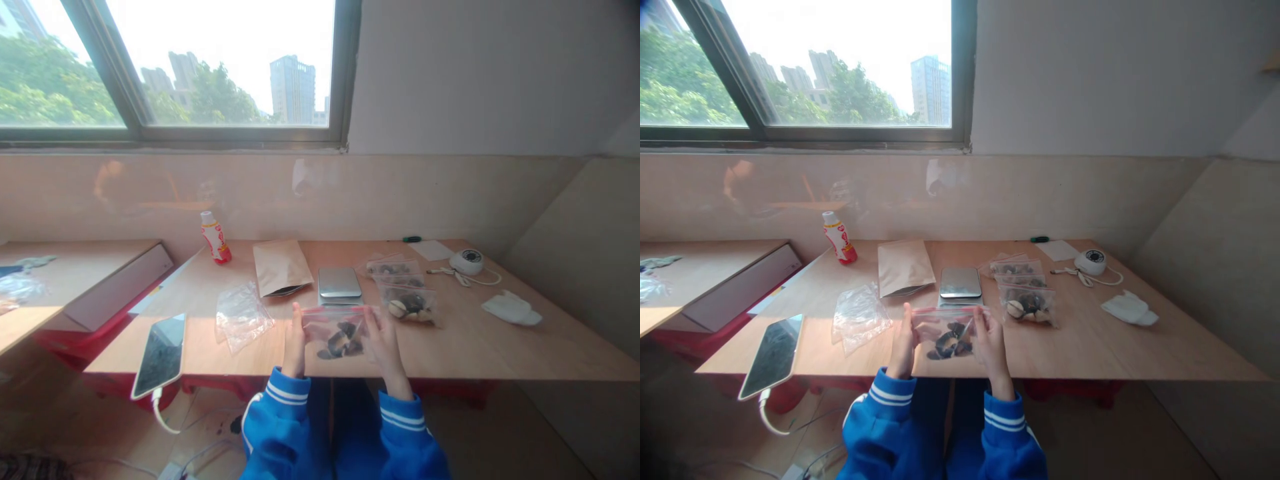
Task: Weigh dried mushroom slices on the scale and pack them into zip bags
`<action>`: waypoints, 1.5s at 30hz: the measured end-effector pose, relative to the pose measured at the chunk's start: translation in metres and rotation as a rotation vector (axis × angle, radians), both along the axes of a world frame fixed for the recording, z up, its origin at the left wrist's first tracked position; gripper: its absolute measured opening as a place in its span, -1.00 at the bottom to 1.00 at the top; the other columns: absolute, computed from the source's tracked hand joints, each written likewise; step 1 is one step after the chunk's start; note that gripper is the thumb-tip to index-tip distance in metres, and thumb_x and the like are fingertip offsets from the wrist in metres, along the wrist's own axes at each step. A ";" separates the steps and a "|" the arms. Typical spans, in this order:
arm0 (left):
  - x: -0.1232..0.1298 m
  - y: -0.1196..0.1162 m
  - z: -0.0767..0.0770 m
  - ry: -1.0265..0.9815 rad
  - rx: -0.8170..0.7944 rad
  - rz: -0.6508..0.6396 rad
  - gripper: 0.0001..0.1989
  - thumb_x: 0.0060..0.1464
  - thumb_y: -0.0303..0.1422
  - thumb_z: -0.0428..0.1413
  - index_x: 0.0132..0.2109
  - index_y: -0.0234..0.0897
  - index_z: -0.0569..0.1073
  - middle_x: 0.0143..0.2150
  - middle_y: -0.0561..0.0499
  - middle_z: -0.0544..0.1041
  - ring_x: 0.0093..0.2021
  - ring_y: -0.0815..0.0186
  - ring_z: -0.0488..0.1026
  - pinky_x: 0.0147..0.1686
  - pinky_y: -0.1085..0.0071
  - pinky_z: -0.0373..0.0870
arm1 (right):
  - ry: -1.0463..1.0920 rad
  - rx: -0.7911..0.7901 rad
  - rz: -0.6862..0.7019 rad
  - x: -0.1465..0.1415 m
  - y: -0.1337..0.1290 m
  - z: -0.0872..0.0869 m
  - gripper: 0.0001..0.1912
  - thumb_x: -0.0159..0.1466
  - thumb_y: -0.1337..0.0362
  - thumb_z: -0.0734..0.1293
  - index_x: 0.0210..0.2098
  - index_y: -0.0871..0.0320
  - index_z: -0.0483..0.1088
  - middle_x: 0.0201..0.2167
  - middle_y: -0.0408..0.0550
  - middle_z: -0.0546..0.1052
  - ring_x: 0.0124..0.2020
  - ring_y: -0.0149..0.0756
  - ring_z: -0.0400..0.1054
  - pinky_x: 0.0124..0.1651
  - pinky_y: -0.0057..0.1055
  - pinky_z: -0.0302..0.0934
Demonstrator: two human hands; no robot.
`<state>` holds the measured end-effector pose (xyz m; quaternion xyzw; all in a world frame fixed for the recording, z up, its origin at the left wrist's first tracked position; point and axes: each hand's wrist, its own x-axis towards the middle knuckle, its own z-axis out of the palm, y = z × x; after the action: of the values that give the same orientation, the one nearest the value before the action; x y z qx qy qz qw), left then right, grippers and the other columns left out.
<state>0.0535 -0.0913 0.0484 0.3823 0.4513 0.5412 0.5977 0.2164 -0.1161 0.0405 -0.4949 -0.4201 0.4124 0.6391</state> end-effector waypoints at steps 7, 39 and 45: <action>-0.037 0.016 -0.008 0.216 0.059 0.074 -0.47 0.02 0.04 0.01 -0.19 -0.36 0.52 -0.24 -0.19 0.57 -0.36 0.24 0.51 -0.44 0.39 0.41 | -0.181 -0.064 -0.406 0.110 0.013 0.003 -0.39 0.08 -0.18 0.32 -0.16 0.22 0.43 -0.43 0.06 0.56 -0.43 -0.14 0.46 -0.39 -0.27 0.34; -0.074 0.070 0.044 0.601 0.550 0.275 -0.66 0.08 -0.15 0.10 -0.08 -0.19 0.56 -0.11 -0.01 0.61 -0.11 0.19 0.55 -0.08 0.35 0.48 | -1.225 0.517 0.131 -0.103 0.040 0.031 -0.63 0.31 0.45 0.11 0.03 0.22 0.39 -0.10 0.10 0.52 0.07 -0.16 0.31 0.09 -0.23 0.26; -0.056 0.051 0.018 0.600 0.590 0.324 -0.69 0.11 -0.21 0.09 -0.03 -0.14 0.54 -0.04 0.02 0.58 -0.04 0.20 0.53 0.01 0.35 0.44 | -1.362 0.099 0.301 -0.100 0.052 0.047 -0.76 0.23 0.50 0.19 -0.30 0.26 0.49 -0.37 0.09 0.57 -0.33 -0.22 0.45 -0.26 -0.38 0.28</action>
<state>-0.0026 -0.0404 0.0668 0.6009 0.4849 0.5985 0.2135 0.1167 -0.0642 0.0873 -0.5502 -0.8094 0.0747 0.1911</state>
